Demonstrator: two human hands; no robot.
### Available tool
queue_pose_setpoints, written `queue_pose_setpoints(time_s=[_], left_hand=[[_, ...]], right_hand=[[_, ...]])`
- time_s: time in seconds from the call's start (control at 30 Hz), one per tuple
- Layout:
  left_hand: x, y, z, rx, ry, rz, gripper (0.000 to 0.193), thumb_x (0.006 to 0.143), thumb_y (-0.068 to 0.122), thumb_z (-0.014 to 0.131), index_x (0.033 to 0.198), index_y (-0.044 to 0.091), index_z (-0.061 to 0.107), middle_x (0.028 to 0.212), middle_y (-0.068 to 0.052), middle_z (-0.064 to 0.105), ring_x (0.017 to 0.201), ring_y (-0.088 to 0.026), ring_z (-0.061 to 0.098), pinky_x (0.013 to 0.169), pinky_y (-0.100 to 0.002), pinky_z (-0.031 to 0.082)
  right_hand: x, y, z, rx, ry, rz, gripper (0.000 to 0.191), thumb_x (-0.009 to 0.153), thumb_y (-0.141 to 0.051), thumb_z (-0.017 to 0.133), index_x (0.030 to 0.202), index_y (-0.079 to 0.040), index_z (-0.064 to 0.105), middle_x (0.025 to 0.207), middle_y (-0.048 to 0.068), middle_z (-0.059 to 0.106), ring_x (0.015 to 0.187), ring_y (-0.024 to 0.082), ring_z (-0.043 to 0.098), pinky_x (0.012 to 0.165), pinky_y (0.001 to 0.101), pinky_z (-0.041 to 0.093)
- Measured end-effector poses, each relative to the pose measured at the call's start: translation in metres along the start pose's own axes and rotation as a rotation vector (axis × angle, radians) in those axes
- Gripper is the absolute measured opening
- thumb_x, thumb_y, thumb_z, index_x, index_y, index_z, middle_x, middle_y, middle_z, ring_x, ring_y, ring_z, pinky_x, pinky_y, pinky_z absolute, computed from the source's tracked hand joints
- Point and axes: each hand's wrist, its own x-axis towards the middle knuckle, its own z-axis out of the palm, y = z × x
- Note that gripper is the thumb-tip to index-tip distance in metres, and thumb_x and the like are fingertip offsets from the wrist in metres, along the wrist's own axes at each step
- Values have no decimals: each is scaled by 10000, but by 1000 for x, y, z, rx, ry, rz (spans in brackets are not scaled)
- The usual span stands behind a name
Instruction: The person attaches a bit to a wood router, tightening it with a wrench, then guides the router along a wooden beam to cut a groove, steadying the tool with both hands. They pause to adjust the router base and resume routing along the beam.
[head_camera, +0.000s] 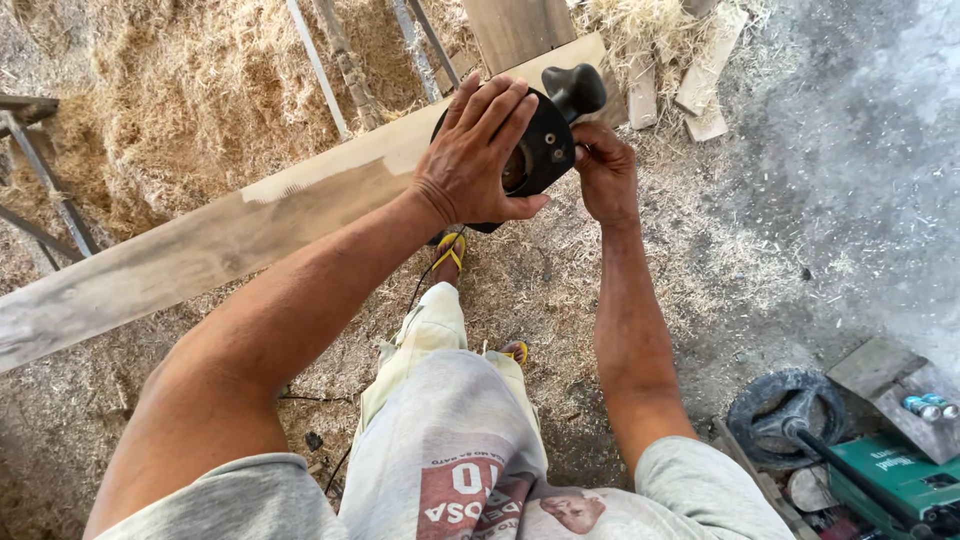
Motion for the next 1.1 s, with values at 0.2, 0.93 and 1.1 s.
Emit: queue_pose_setpoints(time_s=[0.2, 0.93, 1.1], left_hand=[[-1, 0, 1, 38, 12, 12, 1079, 781, 706, 777, 1494, -29, 438, 1517, -205, 430, 1490, -370, 338, 1294, -528, 163], [3, 7, -9, 30, -20, -1, 1081, 762, 703, 762, 1486, -35, 449, 1505, -203, 442, 1475, -379, 349, 1287, -551, 157], [4, 8, -10, 30, -41, -8, 1083, 751, 708, 767, 1476, -35, 455, 1505, -204, 441, 1472, -382, 348, 1282, -552, 159]], right_hand=[[4, -23, 6, -208, 89, 173, 227, 994, -229, 725, 1076, -18, 745, 881, 23, 680, 756, 97, 611, 671, 259, 520], [6, -52, 15, -200, -11, 165, 231, 960, 59, 657, 1081, -99, 773, 1176, 26, 675, 1092, 133, 677, 973, 313, 602], [5, -41, 3, -51, -47, 25, 136, 949, 14, 724, 1034, -85, 767, 1230, 49, 690, 1137, 140, 674, 1036, 330, 587]])
